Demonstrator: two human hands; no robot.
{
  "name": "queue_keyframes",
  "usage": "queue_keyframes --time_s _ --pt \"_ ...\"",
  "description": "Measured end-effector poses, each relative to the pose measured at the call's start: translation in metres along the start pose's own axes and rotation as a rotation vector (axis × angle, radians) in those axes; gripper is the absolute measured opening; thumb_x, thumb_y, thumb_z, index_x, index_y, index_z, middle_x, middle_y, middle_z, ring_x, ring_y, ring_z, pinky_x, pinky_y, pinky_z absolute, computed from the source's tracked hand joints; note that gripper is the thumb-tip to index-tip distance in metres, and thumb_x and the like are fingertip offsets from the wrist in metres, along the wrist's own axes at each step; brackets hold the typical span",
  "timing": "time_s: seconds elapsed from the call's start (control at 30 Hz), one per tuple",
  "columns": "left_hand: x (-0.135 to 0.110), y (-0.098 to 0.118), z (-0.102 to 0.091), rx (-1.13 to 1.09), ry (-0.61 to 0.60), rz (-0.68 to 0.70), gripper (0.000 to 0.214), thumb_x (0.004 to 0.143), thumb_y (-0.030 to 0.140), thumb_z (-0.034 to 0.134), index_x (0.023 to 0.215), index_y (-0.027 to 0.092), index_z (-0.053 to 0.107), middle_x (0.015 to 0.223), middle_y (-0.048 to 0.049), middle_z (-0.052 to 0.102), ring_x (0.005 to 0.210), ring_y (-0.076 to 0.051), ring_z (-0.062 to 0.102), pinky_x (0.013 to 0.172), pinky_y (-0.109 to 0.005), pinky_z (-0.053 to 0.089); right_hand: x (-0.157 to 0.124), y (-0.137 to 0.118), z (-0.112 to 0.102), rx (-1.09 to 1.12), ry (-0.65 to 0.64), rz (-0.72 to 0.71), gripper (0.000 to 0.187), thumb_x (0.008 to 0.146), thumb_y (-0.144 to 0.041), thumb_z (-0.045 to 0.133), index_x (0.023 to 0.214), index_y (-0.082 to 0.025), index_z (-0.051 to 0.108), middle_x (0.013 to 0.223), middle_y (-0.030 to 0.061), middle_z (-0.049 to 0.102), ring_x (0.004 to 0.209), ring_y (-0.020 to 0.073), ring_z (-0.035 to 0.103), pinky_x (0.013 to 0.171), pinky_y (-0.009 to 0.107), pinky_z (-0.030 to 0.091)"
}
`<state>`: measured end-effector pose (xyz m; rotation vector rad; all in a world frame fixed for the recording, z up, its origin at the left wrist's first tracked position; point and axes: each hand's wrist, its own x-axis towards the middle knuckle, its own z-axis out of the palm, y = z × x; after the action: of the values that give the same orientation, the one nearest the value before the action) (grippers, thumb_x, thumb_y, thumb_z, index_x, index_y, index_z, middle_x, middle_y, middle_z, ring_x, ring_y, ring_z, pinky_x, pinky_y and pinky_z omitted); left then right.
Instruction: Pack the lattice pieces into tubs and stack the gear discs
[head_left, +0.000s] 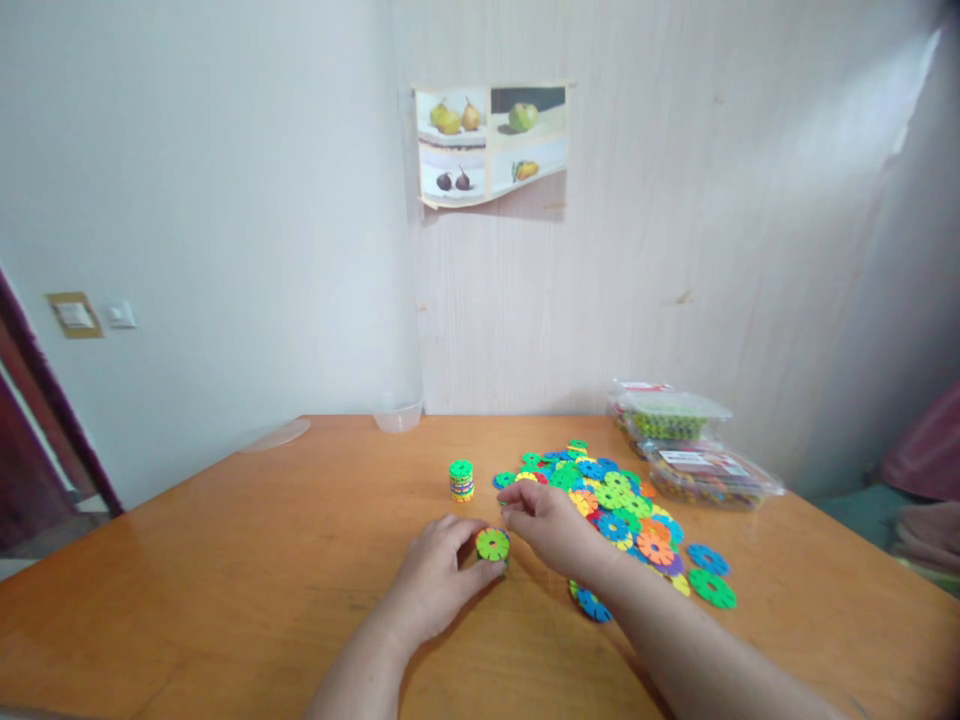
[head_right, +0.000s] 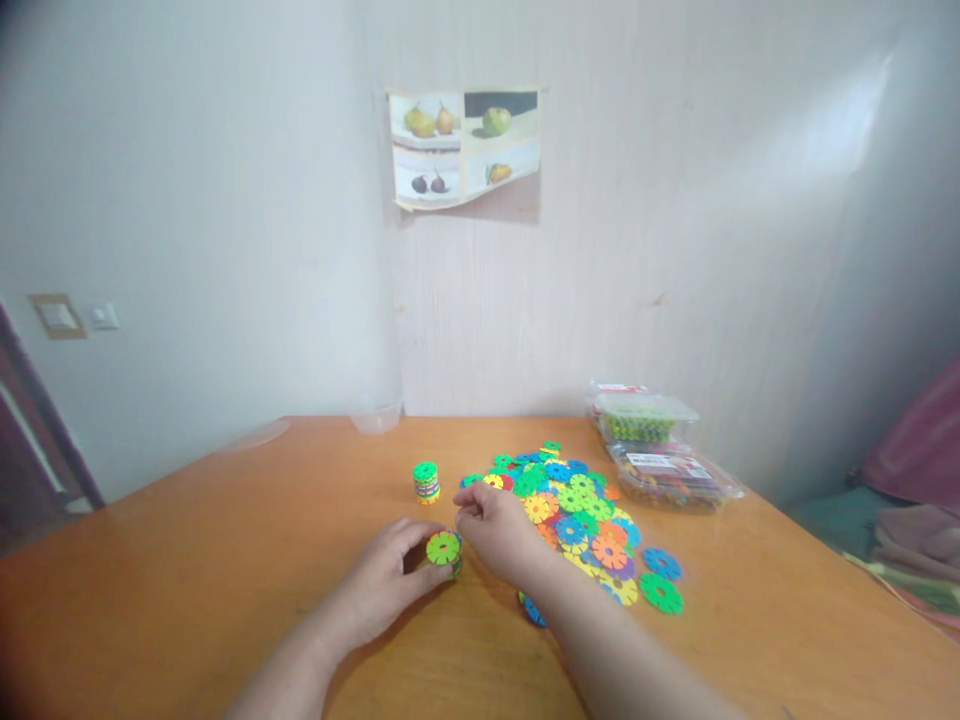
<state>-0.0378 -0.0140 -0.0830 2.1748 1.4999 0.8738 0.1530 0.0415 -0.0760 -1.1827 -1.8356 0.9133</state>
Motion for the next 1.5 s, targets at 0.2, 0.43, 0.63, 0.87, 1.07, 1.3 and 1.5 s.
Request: queue_keyframes --time_s 0.2,0.43,0.63,0.87,1.07,1.3,1.5 --pt "0.000 0.002 -0.001 -0.006 -0.008 0.014 0.045 0.084 0.058 0.059 0.114 0.026 0.070 0.103 -0.0061 0.068 0.097 -0.024 0.059 0.077 -0.029 0.042 -0.012 -0.011 -0.014 -0.197 -0.222 -0.086 0.051 0.069 -0.041 0.076 0.115 -0.019 0.068 0.099 0.0038 0.071 0.085 0.0179 0.062 0.072 0.026 0.046" --pt "0.000 0.001 -0.001 -0.014 -0.025 0.029 0.041 0.084 0.056 0.061 0.113 0.028 0.071 0.101 -0.0055 0.068 0.097 -0.024 0.059 0.079 -0.029 0.043 -0.013 -0.012 -0.004 -0.319 -0.218 -0.145 0.020 0.076 -0.034 0.070 0.091 -0.022 0.074 0.080 -0.0012 0.069 0.072 0.0136 0.058 0.065 0.023 0.040" --pt "0.001 -0.001 0.000 0.012 -0.012 0.022 0.038 0.083 0.053 0.064 0.111 0.028 0.071 0.101 -0.0048 0.067 0.097 -0.024 0.059 0.078 -0.029 0.043 -0.014 -0.018 -0.007 -0.279 -0.198 -0.131 0.027 0.077 -0.035 0.068 0.098 -0.020 0.073 0.085 0.0010 0.071 0.077 0.0152 0.061 0.067 0.024 0.042" --pt "0.000 -0.006 0.002 0.032 0.008 0.014 0.039 0.079 0.050 0.068 0.109 0.025 0.069 0.102 -0.0050 0.067 0.096 -0.024 0.059 0.081 -0.030 0.044 -0.001 -0.011 -0.061 -0.431 0.034 -0.004 0.016 0.080 -0.026 0.055 0.084 -0.017 0.068 0.075 0.0011 0.068 0.070 0.0141 0.059 0.059 0.023 0.037" --pt "0.000 -0.002 0.000 0.014 -0.005 -0.001 0.043 0.079 0.054 0.066 0.111 0.026 0.068 0.102 -0.0051 0.066 0.095 -0.023 0.060 0.082 -0.030 0.045 0.001 0.015 -0.088 -0.727 -0.055 0.177 0.014 0.069 -0.031 0.067 0.079 -0.021 0.068 0.078 0.0009 0.069 0.072 0.0162 0.060 0.056 0.024 0.032" --pt "0.000 0.003 -0.002 0.009 -0.010 0.000 0.040 0.082 0.053 0.063 0.109 0.026 0.070 0.098 -0.0048 0.066 0.092 -0.023 0.059 0.081 -0.030 0.045 -0.005 0.001 -0.058 -0.867 -0.100 0.160 0.042 0.068 -0.048 0.071 0.102 -0.024 0.068 0.099 0.0068 0.071 0.087 0.0247 0.065 0.063 0.028 0.037" --pt "0.000 0.003 -0.002 0.006 -0.008 -0.001 0.040 0.081 0.053 0.065 0.110 0.026 0.071 0.098 -0.0050 0.066 0.092 -0.023 0.059 0.082 -0.031 0.045 -0.005 -0.002 -0.049 -0.930 -0.079 0.156 0.028 0.074 -0.040 0.065 0.094 -0.021 0.069 0.095 0.0103 0.071 0.084 0.0272 0.066 0.062 0.030 0.039"
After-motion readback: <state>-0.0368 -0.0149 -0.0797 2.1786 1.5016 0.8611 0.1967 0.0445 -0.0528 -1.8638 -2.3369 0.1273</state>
